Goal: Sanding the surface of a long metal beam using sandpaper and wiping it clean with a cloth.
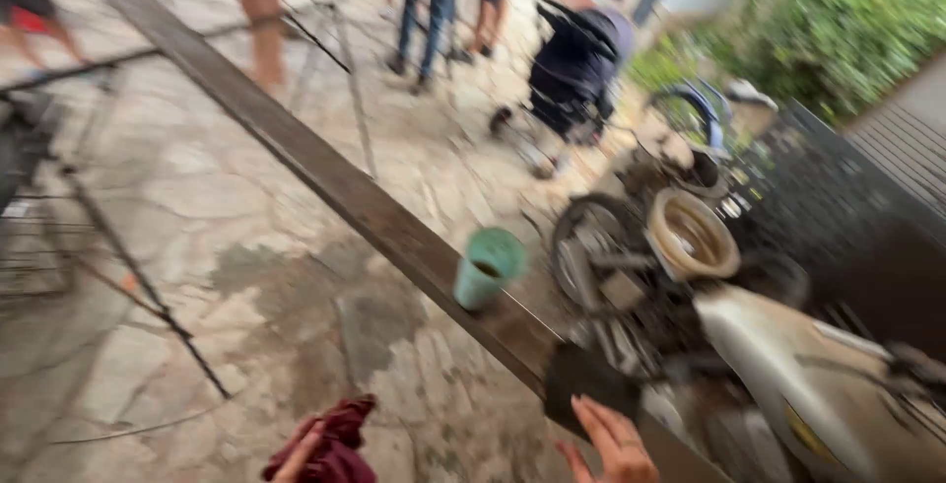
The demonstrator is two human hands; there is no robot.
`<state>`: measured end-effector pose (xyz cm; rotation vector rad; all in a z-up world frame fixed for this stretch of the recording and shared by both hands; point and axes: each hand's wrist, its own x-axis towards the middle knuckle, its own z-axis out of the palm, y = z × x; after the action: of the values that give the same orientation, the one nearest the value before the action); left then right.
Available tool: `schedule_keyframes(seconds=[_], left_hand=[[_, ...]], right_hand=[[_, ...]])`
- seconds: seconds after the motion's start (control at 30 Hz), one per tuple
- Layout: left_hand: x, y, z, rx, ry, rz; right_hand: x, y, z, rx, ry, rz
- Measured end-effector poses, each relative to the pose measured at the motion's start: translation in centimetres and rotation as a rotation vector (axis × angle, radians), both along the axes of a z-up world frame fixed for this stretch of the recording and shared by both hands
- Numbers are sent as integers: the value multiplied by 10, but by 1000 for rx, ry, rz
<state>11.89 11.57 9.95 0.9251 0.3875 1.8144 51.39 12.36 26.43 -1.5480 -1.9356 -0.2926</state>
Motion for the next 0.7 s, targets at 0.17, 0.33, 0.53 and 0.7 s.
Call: schedule_keyframes(seconds=[0.17,0.33,0.53,0.7], left_hand=[[8,1,6,-1189,-161,23],[14,-14,-32,-764,384,54],[53,7,49,-1169,-244,55],[41,9,92,-1259,-420,92]], right_hand=[[25,10,-36,71,-345,-97],[13,11,-26,-66,-127,-133],[42,38,-39,-40,25,-225],[36,69,-33,-161,42,-262]])
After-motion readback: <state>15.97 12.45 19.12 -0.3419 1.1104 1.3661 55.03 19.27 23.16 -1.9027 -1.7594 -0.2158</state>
